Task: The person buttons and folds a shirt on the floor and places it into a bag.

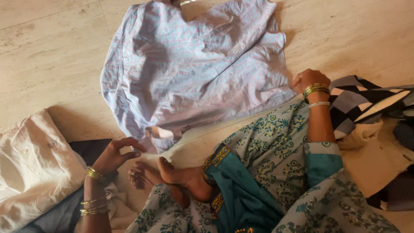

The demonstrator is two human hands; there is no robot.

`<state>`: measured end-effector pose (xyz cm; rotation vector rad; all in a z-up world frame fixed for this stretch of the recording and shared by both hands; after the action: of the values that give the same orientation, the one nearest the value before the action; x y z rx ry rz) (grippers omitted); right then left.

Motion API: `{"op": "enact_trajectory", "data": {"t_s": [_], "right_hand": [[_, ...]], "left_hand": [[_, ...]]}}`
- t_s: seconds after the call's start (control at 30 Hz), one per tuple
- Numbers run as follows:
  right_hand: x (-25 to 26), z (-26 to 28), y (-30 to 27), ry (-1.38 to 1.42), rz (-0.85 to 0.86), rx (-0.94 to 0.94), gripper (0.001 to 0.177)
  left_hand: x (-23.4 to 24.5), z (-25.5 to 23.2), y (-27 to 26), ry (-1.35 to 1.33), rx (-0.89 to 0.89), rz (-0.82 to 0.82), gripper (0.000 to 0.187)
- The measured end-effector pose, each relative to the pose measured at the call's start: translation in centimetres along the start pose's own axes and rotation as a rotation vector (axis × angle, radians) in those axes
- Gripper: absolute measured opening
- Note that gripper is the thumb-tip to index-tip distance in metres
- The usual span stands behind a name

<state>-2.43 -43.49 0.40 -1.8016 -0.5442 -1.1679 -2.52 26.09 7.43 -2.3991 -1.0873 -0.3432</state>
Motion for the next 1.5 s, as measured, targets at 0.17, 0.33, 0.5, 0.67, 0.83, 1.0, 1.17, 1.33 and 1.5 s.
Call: {"op": "enact_trajectory", "data": {"t_s": [0.17, 0.33, 0.5, 0.67, 0.83, 1.0, 1.17, 1.33, 1.5], "right_hand": [[0.2, 3.7, 1.1, 0.3, -0.045, 0.308, 0.046], [-6.3, 6.8, 1.9, -0.092, 0.176, 0.249, 0.066], [0.4, 6.6, 3.0, 0.03, -0.116, 0.323, 0.043], [17.1, 2.1, -4.9, 0.482, -0.859, 0.661, 0.016], [15.8, -2.8, -8.1, 0.282, -0.292, 0.619, 0.024], [8.5, -1.5, -4.0, -0.163, 0.171, 0.528, 0.035], [11.7, 9.8, -0.5, 0.055, 0.007, 0.574, 0.028], [14.6, 26.0, 1.5, 0.425, -0.103, 0.894, 0.026], [14.9, 39.5, 8.7, 0.657, -0.163, 0.937, 0.028]], "left_hand": [[0.1, -0.2, -1.8, 0.011, 0.08, 0.02, 0.018], [-1.7, 2.1, 0.1, -0.034, 0.018, -0.178, 0.027], [4.2, 1.2, 3.7, -0.205, -0.163, -0.544, 0.047], [12.5, -5.8, 1.2, -0.2, -0.323, -0.677, 0.036], [7.0, -5.8, -1.9, -0.224, 0.013, -0.054, 0.025], [-2.7, -1.5, -2.5, -0.317, 0.101, 0.48, 0.026], [2.2, 4.3, 3.7, -0.259, 0.135, 0.112, 0.031], [12.9, 9.4, 11.1, -0.016, 0.023, -0.542, 0.043], [14.0, 18.6, 17.3, 0.018, 0.155, -0.903, 0.091]]}}
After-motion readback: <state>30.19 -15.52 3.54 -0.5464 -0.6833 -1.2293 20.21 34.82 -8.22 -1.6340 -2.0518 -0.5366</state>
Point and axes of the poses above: each hand's wrist, its own y-axis towards the middle knuckle, its own x-axis out of the back of the hand, z = x × y, the point moved 6 cm from there along y, towards the middle knuckle, and after that the axes turned 5 degrees about -y, right-handed, at the moved point
